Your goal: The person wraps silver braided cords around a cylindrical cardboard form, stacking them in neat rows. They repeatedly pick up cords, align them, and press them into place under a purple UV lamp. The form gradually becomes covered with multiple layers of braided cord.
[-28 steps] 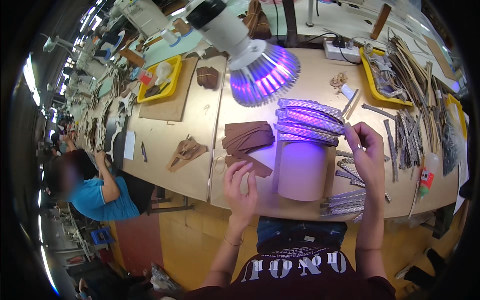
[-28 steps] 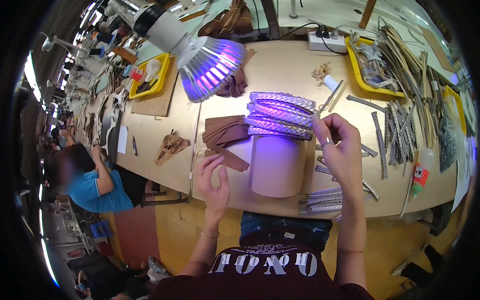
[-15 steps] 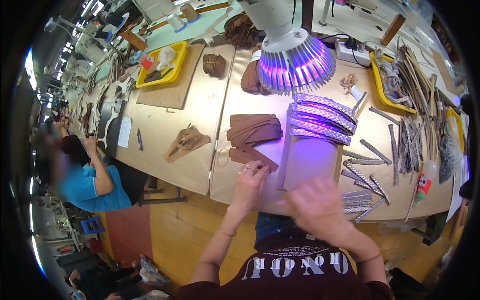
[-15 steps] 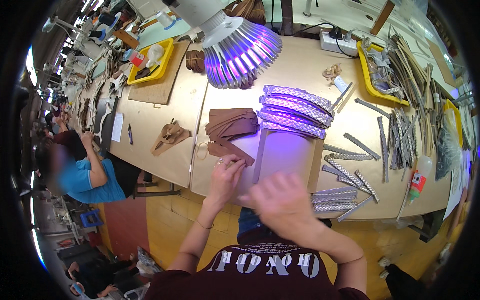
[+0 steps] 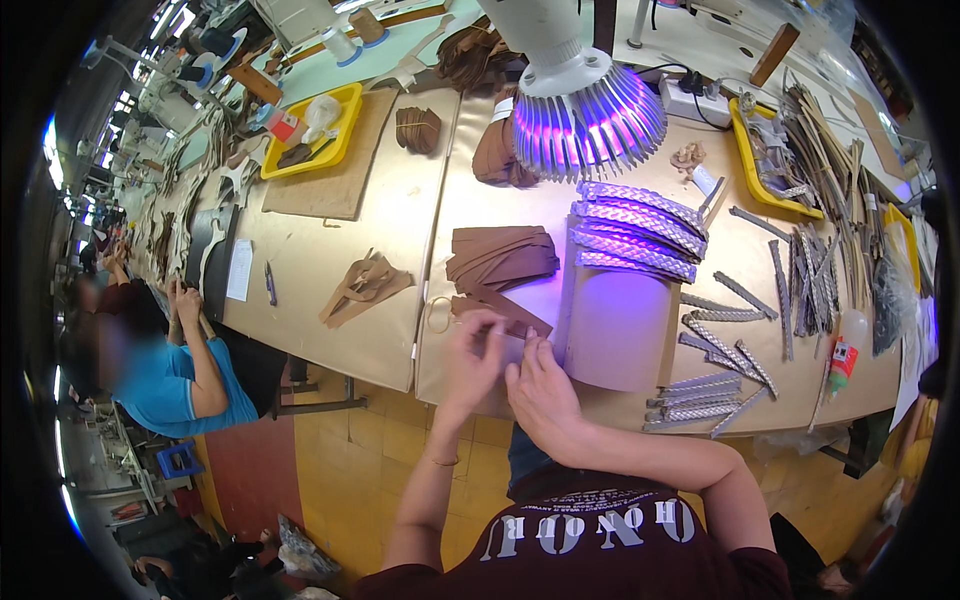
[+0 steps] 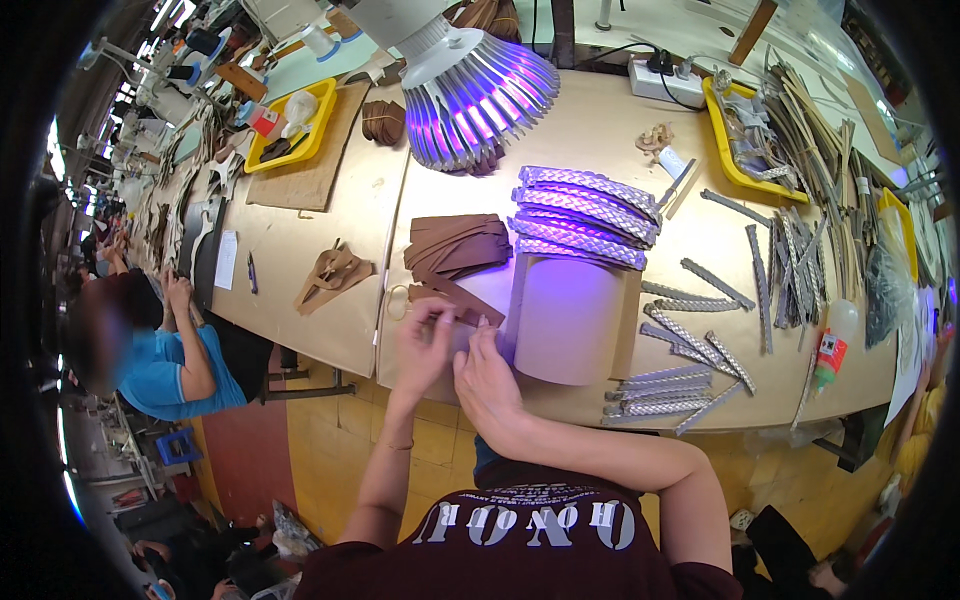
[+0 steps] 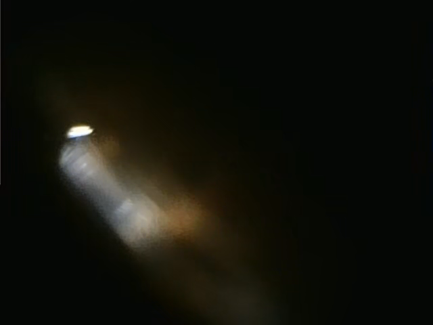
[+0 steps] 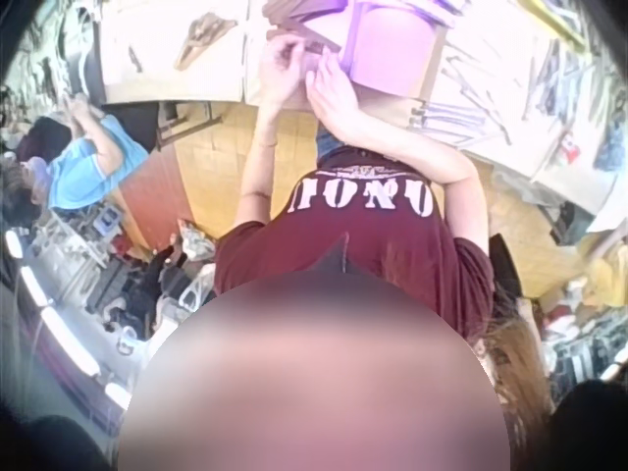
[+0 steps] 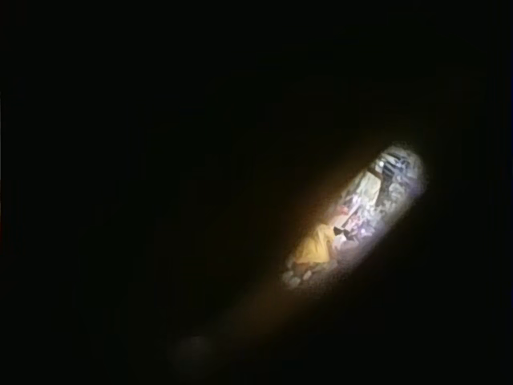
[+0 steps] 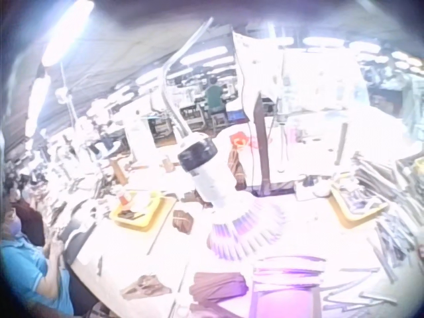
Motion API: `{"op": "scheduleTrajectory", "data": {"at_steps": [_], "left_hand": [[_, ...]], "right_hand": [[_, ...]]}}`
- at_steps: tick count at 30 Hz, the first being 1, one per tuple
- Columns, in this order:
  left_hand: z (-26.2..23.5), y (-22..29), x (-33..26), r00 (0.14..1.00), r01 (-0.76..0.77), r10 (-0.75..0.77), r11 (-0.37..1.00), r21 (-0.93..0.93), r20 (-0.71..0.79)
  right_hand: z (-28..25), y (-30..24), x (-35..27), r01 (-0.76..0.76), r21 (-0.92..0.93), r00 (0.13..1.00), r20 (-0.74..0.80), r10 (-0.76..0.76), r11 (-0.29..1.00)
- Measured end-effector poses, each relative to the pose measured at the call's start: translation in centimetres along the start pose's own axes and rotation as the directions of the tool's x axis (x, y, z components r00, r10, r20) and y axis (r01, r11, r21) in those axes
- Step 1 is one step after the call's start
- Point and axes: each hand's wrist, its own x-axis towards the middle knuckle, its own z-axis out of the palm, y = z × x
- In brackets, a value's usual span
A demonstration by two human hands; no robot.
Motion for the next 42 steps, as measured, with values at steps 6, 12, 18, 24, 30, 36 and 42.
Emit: {"op": "scheduleTrajectory", "data": {"at_steps": [6, 12, 18, 24, 30, 36, 42], "left_hand": [[-7.0, 5.3, -0.1, 0.834, 0.108, -0.167, 0.984, -0.141, -0.526], [-6.4, 15.3, -2.8, 0.946, -0.306, 0.324, 0.867, 0.393, 0.021], [-1.0, 17.8, -0.6, 0.82, -0.52, 0.508, 0.854, -0.025, 0.264], [2.5, 14.2, 2.3, 0.825, -0.221, 0.406, 0.872, -0.436, 0.394], [3.8, 11.9, 1.3, 0.883, 0.38, -0.035, 0.639, -0.668, 0.469], [4.8, 10.4, 0.8, 0.966, 0.244, -0.159, 0.827, -0.507, 0.205], [6.2, 8.4, 1.1, 0.981, 0.156, -0.19, 0.891, -0.426, -0.039]], "right_hand": [[-1.6, 1.8, 0.1, -0.021, 0.23, 1.0, 0.0, 0.022, 0.973], [-6.1, 8.1, -5.5, 0.307, 0.802, 0.783, -0.519, 0.343, 0.512], [-5.3, 12.7, -9.9, 0.181, 0.812, 0.979, -0.204, 0.021, -0.555], [-2.6, 12.7, -11.8, -0.01, 0.686, 0.994, 0.086, 0.067, -0.727], [-1.8, 13.6, -10.0, 0.0, 0.994, 0.901, 0.048, 0.431, -0.109], [-1.2, 14.3, -8.4, -0.067, 0.994, 0.868, 0.018, 0.496, 0.081], [2.1, 14.7, -9.7, -0.051, 0.999, 0.791, 0.03, 0.611, 0.017]]}}
